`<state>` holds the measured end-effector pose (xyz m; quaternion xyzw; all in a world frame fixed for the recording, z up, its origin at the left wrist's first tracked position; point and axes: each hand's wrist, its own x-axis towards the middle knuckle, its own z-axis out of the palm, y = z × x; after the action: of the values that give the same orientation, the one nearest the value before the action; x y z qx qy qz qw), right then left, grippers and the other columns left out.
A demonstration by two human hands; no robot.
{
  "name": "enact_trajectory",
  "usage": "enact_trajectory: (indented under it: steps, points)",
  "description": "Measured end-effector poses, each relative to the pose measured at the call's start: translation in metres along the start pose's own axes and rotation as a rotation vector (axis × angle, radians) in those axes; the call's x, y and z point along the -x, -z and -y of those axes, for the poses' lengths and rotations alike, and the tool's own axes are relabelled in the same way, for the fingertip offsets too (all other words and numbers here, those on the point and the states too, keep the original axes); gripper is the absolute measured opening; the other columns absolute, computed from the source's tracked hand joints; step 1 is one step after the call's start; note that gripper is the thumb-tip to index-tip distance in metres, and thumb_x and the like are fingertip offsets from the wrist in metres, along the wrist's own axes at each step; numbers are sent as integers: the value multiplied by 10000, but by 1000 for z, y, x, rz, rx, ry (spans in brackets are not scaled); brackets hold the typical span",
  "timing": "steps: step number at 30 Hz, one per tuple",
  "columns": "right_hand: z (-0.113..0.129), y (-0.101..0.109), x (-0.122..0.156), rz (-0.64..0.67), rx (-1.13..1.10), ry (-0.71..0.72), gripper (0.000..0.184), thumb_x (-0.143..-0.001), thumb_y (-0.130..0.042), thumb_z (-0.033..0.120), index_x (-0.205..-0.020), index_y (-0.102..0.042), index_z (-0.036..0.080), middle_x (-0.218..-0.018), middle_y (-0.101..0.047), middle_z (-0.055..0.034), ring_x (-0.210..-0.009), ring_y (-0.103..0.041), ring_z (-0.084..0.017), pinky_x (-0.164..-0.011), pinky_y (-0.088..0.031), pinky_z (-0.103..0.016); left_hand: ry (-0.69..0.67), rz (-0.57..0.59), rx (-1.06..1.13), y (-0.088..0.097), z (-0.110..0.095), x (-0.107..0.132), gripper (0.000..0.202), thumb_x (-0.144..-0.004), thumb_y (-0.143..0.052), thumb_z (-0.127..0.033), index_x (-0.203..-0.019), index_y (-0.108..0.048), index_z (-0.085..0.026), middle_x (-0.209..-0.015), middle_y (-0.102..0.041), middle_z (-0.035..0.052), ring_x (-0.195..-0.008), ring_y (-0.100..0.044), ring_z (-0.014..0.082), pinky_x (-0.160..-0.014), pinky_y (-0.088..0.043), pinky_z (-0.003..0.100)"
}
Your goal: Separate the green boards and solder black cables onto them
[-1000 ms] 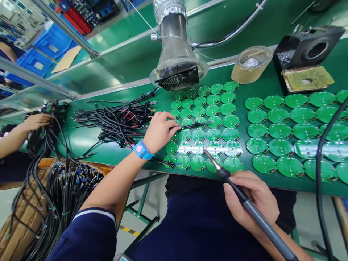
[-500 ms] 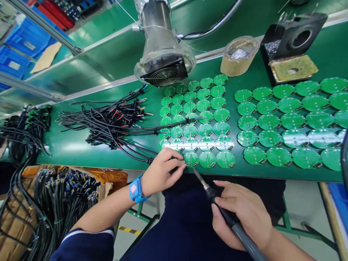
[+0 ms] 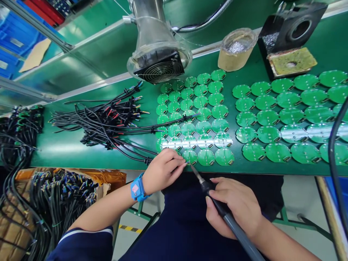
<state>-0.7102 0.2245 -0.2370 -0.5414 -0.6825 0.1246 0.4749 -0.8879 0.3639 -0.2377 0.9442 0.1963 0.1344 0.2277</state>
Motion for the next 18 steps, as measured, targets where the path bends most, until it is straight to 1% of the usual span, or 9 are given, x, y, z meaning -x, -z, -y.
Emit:
enact_trajectory:
  steps: [3,6,9,12,18]
  points:
    - [-1,0,1,-1,15,19,298,-619,-615,45,-868,-520,179,-628,-569,15,-601,-634,-171,-611,-604,-369,-37,-40,-44,-4,2,2,120,-856,-486,-214,-833,-582,-145,-826,-605,56,-805,-533,151,-730,-467,300]
    - [-1,1,1,-5,27,11,297,-624,-617,43,-870,-521,181,-640,-578,10,-633,-646,-179,-598,-602,-352,-56,-69,-76,-7,3,4,100,-850,-498,-214,-835,-572,-150,-818,-604,50,-796,-536,146,-725,-474,297]
    - [-1,1,1,-1,38,-5,292,-632,-616,59,-874,-521,191,-656,-589,9,-665,-655,-187,-582,-596,-339,-61,-63,-84,-8,3,4,95,-851,-497,-220,-836,-566,-156,-822,-601,48,-801,-542,144,-727,-478,297]
    - [0,1,1,1,47,14,292,-615,-628,57,-864,-522,168,-658,-591,-5,-658,-656,-194,-593,-593,-339,-65,-56,-77,-7,3,4,96,-852,-496,-220,-836,-567,-157,-824,-603,48,-800,-544,143,-726,-479,296]
    - [1,1,0,3,76,16,293,-622,-628,63,-870,-519,173,-656,-581,-2,-654,-649,-187,-579,-587,-324,-79,-80,-56,-7,4,5,79,-839,-517,-208,-836,-569,-149,-820,-609,44,-796,-543,142,-729,-479,292]
